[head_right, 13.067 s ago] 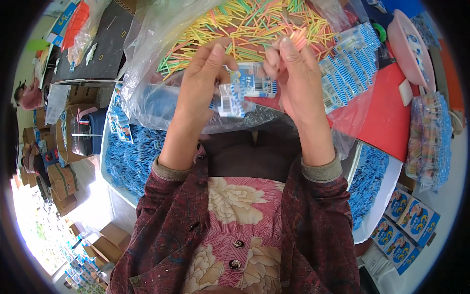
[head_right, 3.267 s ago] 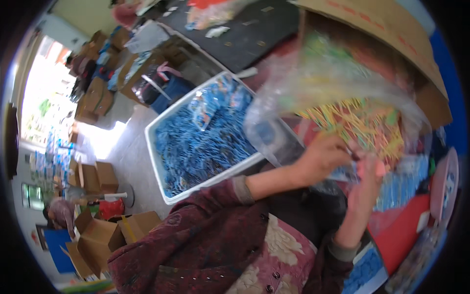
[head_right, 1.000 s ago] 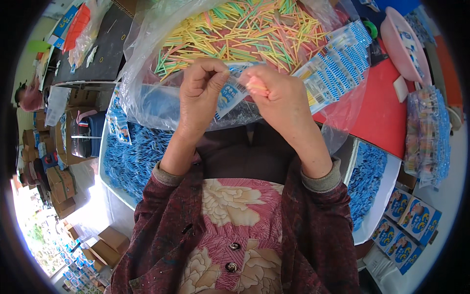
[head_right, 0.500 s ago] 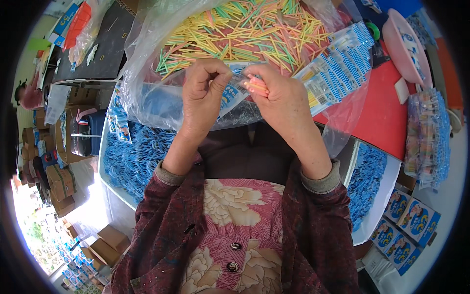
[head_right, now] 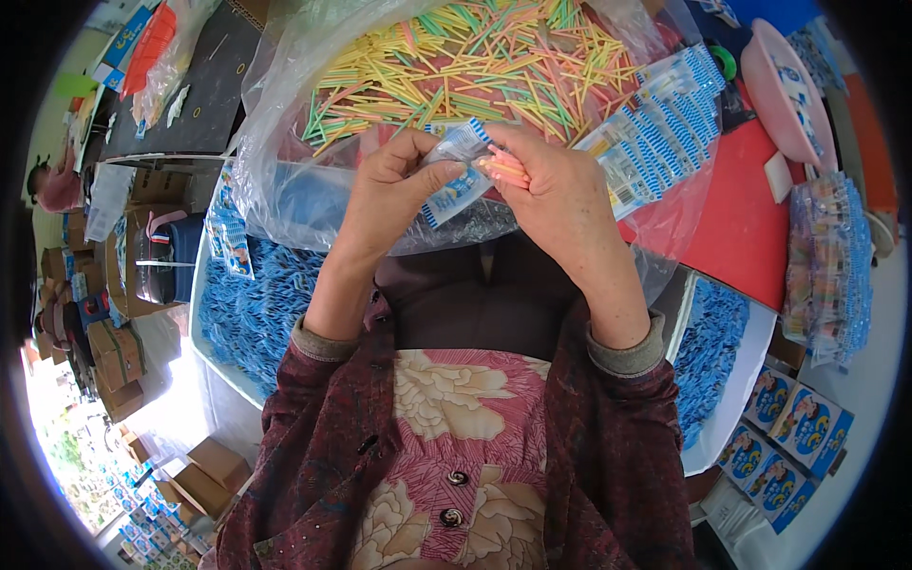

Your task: The person is manually packaging small colorful plastic items into clear plastic bags.

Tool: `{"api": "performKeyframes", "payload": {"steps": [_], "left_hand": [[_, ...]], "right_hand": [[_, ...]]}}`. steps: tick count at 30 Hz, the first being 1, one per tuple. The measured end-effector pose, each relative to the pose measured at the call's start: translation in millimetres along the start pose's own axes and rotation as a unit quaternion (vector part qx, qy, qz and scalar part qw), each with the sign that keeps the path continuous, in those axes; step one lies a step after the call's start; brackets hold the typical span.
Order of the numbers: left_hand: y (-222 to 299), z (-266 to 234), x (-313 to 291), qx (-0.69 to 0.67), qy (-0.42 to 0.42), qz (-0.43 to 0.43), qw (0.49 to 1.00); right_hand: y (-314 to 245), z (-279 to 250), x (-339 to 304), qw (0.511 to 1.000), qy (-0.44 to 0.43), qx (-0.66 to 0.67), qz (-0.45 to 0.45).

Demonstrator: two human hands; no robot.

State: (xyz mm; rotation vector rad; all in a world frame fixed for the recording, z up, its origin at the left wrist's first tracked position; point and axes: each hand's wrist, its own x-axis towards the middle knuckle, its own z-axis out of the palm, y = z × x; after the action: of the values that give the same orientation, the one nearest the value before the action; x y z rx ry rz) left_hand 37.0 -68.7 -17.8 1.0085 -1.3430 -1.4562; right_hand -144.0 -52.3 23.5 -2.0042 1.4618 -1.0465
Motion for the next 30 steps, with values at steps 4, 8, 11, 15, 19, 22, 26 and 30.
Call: {"api": "performKeyframes", "payload": {"steps": [4,8,11,15,19,22,26,30], "left_hand": [[3,4,-1,0.031,-0.006,0.035,0.999],[-1,-3,0,0.027,-0.022,-0.027,0.999],[-3,-5,-1,0.020,-0.002,-0.010,1.000],[-9,-7,1,0.036,-0.013,0.020,0.999],[-5,-7,0,0.038,-0.020,0.029,0.999],[-8,-5,1,-0.030,-0.011,0.006,0.999],[-6,-4,-2,-0.110,-0.020,0.008,0.994],[-6,0,-2,-0.133,-0.042,0.001,0.990]], "right_hand": [[-1,-8,0,0.997,-0.058,-0.035,0.024],[-1,-9,-1,0.998,-0.051,-0.011,0.024],[-9,-11,-2,0.996,-0.079,-0.011,0.028],[-14,-14,-2,0.996,-0.090,-0.022,-0.004],[-14,-16,-1,0.983,-0.129,-0.132,0.018],[-13,-14,-4,0.995,-0.084,-0.056,0.016],[-19,-37,2,0.959,-0.038,0.254,0.121],[-8,-40,11,0.876,0.022,0.480,0.043]]}}
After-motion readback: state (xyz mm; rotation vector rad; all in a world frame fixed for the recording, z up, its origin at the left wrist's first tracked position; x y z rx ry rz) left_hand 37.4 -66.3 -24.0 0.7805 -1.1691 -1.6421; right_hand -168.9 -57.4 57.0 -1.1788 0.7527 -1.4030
